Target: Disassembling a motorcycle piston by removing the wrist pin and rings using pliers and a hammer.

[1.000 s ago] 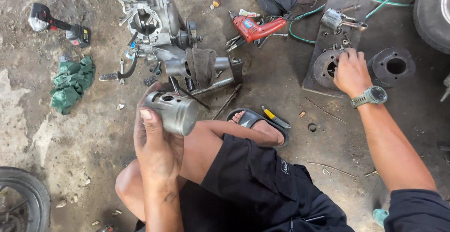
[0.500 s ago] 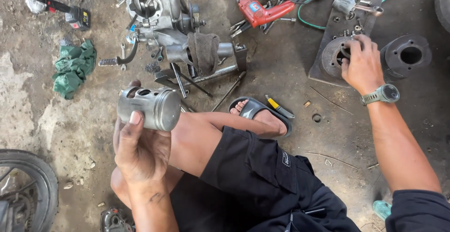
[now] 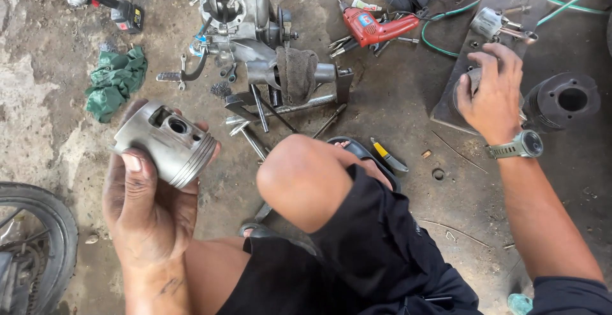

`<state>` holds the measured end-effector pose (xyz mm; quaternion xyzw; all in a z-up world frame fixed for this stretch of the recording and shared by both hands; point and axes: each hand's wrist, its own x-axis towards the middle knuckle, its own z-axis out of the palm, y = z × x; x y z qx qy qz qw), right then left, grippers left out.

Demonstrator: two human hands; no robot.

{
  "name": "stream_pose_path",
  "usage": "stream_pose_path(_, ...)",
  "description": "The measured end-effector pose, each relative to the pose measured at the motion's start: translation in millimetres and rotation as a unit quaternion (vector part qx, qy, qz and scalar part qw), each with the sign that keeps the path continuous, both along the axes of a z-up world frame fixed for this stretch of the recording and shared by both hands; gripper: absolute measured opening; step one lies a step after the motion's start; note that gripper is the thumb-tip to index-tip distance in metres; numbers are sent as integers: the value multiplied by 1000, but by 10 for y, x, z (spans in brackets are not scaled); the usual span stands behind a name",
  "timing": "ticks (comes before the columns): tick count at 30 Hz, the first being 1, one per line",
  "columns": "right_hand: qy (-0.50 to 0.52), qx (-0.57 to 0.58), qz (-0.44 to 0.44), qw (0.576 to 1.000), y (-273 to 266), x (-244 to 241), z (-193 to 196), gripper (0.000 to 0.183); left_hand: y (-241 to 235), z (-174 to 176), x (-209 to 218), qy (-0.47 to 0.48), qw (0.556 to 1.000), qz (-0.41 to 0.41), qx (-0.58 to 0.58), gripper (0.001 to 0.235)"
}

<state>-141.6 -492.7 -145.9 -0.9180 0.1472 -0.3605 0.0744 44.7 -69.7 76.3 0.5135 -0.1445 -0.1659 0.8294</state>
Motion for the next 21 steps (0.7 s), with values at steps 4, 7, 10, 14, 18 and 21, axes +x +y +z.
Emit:
stream_pose_path(4,-20,42,54,997,157,390,248,29,43,108,53,-29,997,20,67,84)
stream_pose_path(7,-44,76,115,989,143,801,253,25,76,84,148,-104,981,30,158,86)
stream_pose_path(10,-31,101,122,987,9,1225,48,27,93,-54,280,-210,931,85,285,87)
stream_pose_path(14,-36,161,144,976,38,1606,-119,23,174,-417,481,-239,910,135,309,76)
stream_pose_path(18,-36,196,179,963,231,1698,-219,22,326,-515,609,-64,961,181,200,79)
stream_pose_path(21,-23,225,159,961,358,1632,-277,23,598,-504,740,40,974,216,55,54)
